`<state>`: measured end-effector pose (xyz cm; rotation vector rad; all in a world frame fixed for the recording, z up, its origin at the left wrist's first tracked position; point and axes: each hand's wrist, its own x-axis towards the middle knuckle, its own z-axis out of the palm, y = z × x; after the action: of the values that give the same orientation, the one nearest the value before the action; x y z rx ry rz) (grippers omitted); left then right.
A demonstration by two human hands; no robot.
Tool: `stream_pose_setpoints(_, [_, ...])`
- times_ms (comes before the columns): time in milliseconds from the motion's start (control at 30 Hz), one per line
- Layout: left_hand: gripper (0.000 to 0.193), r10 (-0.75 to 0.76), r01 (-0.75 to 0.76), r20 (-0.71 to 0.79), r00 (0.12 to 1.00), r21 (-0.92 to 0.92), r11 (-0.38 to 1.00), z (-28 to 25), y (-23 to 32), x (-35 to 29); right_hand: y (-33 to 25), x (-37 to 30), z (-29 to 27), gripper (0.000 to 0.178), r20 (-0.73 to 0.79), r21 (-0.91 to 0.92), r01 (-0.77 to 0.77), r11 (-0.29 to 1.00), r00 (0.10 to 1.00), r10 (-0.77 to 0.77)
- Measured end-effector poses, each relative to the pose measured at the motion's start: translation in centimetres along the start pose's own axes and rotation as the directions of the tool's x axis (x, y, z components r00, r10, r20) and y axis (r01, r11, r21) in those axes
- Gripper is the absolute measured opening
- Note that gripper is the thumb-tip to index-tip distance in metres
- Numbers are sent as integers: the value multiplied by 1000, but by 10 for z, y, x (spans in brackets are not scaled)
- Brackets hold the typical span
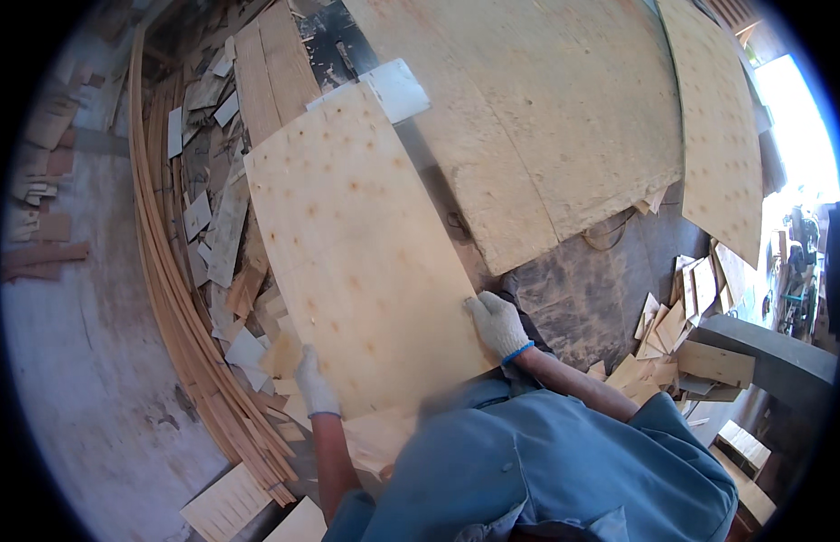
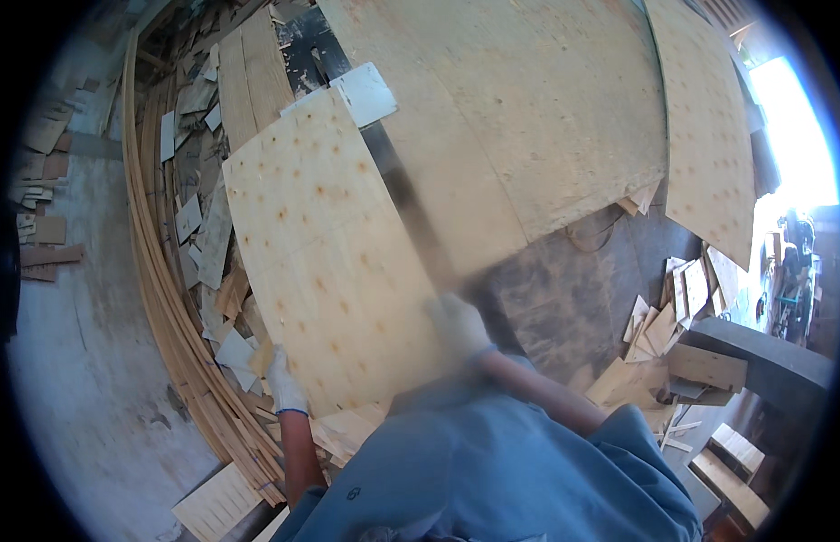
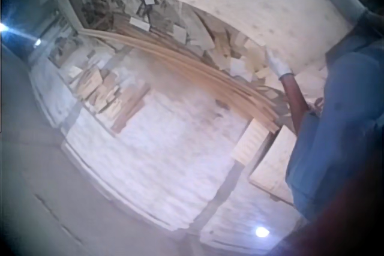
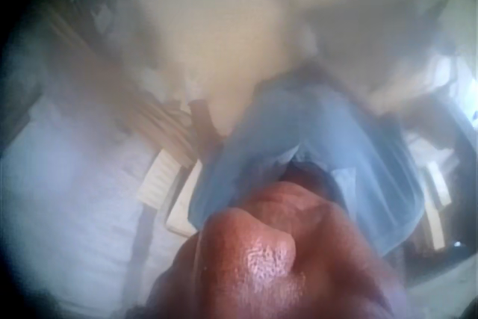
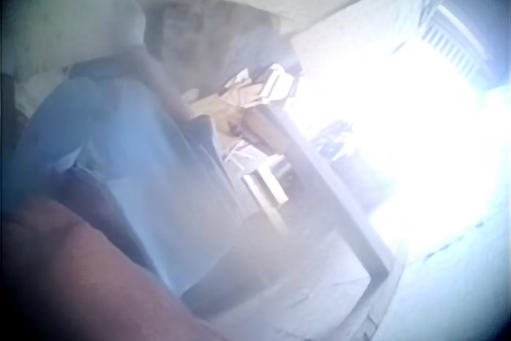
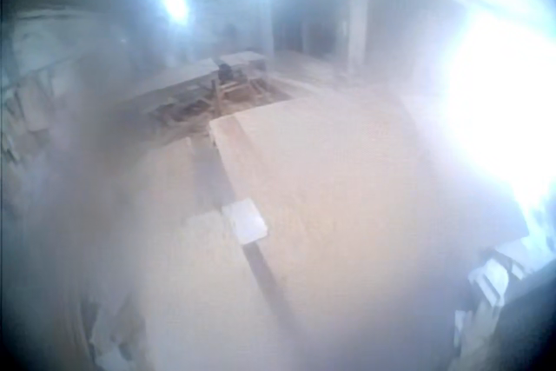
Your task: The person uses a table saw to cut plywood sheets into smaller rectangular pieces. They repeatedly position the wood, push it through the saw blade, and collect the cut pieces, stacking them on the floor.
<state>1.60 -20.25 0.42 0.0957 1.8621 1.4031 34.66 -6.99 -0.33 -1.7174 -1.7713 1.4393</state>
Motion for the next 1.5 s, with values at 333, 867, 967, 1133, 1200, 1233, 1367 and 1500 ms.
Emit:
stream_pose_setpoints(333, [41, -15, 15, -6, 1000, 48, 999, -9, 12, 17, -9, -2, 20, 25, -105, -63, 198, 978, 973, -204])
stream_pose_setpoints(867, [50, -115, 111, 89, 989, 56, 992, -43, 39, 55, -37, 5, 12, 26, 47, 60, 173, 983, 983, -176])
stream_pose_setpoints(967, [48, -103, 89, 153, 983, 96, 991, -48, 44, 61, -55, 7, 9, 29, 86, 152, 38, 988, 995, -51])
stream_pose_setpoints(1133, [48, -24, -19, 271, 962, 157, 987, -23, 92, 36, -70, 9, 10, 33, 97, 362, -76, 929, 994, 44])
stream_pose_setpoints(1200, [50, -53, 24, 274, 960, 109, 994, -27, 94, 41, -68, 10, 12, 34, 89, 344, -43, 938, 996, 13])
stream_pose_setpoints(1233, [51, -66, 44, 275, 959, 85, 995, -28, 95, 42, -68, 11, 13, 35, 89, 321, -28, 947, 996, -1])
stream_pose_setpoints(1367, [50, -94, 80, 301, 949, 59, 995, -24, 102, 40, -58, 20, 19, 35, 66, 194, 96, 976, 992, -111])
stream_pose_setpoints(1500, [48, -127, 134, 343, 931, 4, 991, -20, 106, 37, -41, 31, 22, 36, 73, 38, 211, 977, 974, -213])
